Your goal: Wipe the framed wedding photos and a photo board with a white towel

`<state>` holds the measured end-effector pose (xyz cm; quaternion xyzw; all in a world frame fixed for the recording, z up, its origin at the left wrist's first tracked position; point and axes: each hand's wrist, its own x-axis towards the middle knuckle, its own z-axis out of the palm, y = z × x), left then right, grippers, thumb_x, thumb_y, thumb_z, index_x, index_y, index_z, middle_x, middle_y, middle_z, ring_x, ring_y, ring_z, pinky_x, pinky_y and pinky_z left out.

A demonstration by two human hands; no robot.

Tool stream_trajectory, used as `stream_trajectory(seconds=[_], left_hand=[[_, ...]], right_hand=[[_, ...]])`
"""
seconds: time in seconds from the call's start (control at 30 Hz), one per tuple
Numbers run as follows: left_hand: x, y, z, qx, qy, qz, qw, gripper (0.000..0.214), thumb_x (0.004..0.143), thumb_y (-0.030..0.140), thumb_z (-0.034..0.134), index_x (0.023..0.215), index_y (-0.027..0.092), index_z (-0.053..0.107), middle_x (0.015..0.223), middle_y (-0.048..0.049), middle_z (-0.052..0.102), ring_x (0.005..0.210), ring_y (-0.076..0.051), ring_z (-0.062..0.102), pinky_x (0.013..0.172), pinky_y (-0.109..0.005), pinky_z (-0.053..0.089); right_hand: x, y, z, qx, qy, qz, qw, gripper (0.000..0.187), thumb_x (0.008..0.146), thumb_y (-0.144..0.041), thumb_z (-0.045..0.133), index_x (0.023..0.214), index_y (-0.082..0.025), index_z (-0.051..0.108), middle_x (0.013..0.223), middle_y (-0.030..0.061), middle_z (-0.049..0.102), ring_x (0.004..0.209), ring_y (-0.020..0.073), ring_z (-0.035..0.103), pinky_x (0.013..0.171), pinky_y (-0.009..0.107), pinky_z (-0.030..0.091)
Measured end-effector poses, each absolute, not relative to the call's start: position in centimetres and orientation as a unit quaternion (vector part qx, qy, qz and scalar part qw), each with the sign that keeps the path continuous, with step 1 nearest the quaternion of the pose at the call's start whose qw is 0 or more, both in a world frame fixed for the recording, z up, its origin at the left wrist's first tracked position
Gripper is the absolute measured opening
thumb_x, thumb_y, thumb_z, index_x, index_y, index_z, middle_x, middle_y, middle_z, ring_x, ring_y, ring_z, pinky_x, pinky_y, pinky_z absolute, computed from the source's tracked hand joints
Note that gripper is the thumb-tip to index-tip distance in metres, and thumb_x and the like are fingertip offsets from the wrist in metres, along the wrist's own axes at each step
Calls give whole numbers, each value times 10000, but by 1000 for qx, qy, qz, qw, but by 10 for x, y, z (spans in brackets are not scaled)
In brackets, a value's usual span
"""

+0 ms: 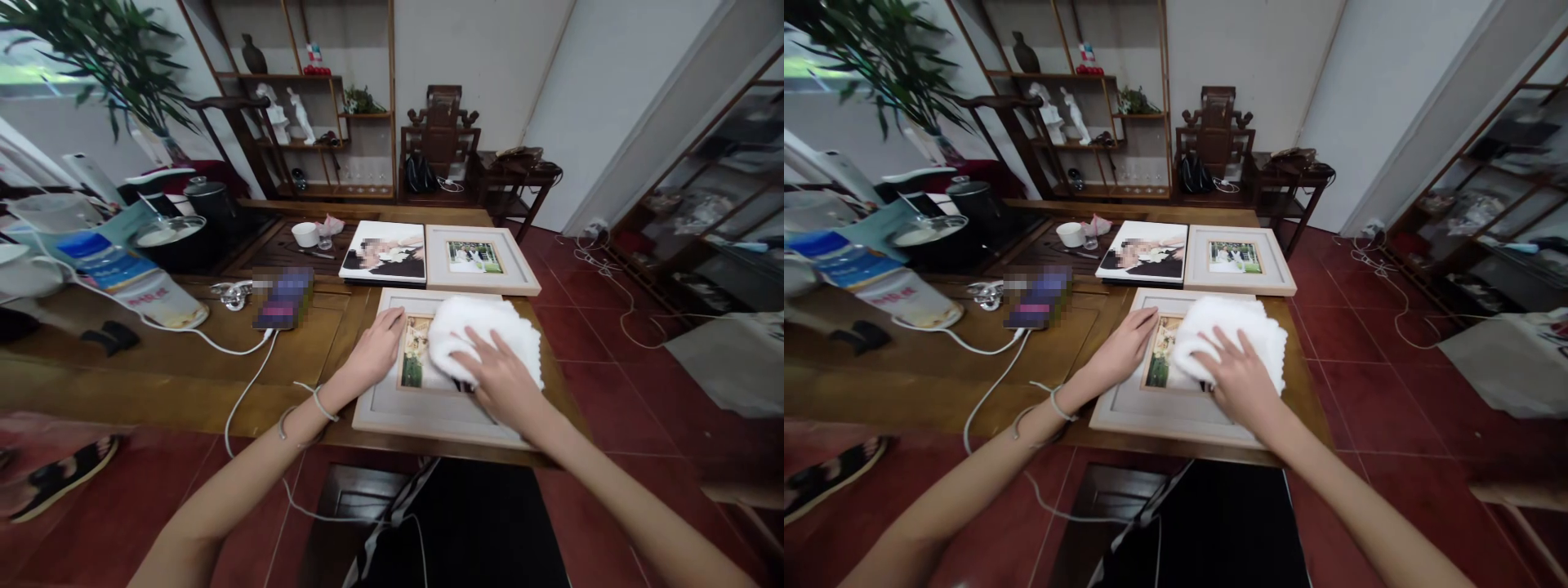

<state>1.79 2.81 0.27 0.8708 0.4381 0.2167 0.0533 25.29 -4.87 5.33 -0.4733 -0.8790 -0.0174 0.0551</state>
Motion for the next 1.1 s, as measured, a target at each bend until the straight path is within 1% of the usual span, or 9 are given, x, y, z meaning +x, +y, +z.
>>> stream_trajectory(seconds=[0.13,0.27,0.37,0.53,0.7,0.77,0.87,1.0,1.1], left_hand=[[17,28,2,867,438,232,61,435,911,57,341,1325,121,458,1362,-165,474,1299,-251,410,1048,-462,428],[17,29,0,856,449,243,77,419,920,81,347,1321,113,465,1370,-170,476,1309,-249,408,1053,-460,425],[17,30,-2,854,448,252,80,424,924,87,346,1327,146,463,1382,-149,477,1318,-238,407,1064,-462,415],[18,30,-1,851,448,263,78,396,934,107,346,1303,119,489,1375,-158,483,1315,-237,414,1067,-430,419],[19,28,4,853,451,250,80,379,938,110,356,1280,68,514,1356,-175,500,1300,-255,425,1069,-420,420],[19,28,5,856,450,242,75,384,934,99,359,1285,51,508,1352,-186,500,1298,-260,421,1064,-427,423],[19,30,5,862,445,235,65,394,932,86,347,1294,85,502,1353,-175,502,1302,-252,415,1052,-445,431],[17,31,3,867,433,240,61,400,927,81,350,1293,122,506,1358,-154,503,1310,-240,413,1064,-440,420],[16,31,0,864,431,253,68,397,930,95,351,1297,114,501,1361,-161,501,1311,-240,416,1075,-445,408]], right_hand=[[262,8,51,-498,-859,-98,66,624,688,18,469,1285,-150,537,1466,127,415,1382,350,271,1097,597,212],[258,27,53,-488,-866,-101,47,617,702,17,447,1287,-158,536,1485,124,383,1387,392,227,1055,659,220],[252,5,56,-476,-877,-65,20,623,702,30,428,1284,-163,543,1476,135,394,1379,399,245,1034,673,240],[245,-75,74,-442,-895,49,-29,650,674,19,468,1278,-205,559,1462,122,420,1366,412,271,1029,672,277],[237,-127,84,-401,-904,142,-32,667,661,-29,515,1283,-266,550,1512,68,338,1381,404,239,1041,678,281],[234,-121,78,-411,-902,130,-14,682,664,-17,495,1296,-271,536,1517,44,333,1394,372,223,1067,662,256],[236,-85,63,-440,-895,71,14,687,661,13,475,1296,-240,539,1502,47,367,1404,333,215,1108,614,209],[252,-13,52,-501,-862,-48,63,616,697,23,461,1273,-171,556,1478,105,399,1395,339,243,1111,602,190],[261,28,53,-520,-846,-87,76,619,703,27,463,1289,-156,539,1477,120,397,1399,349,222,1103,619,175]])
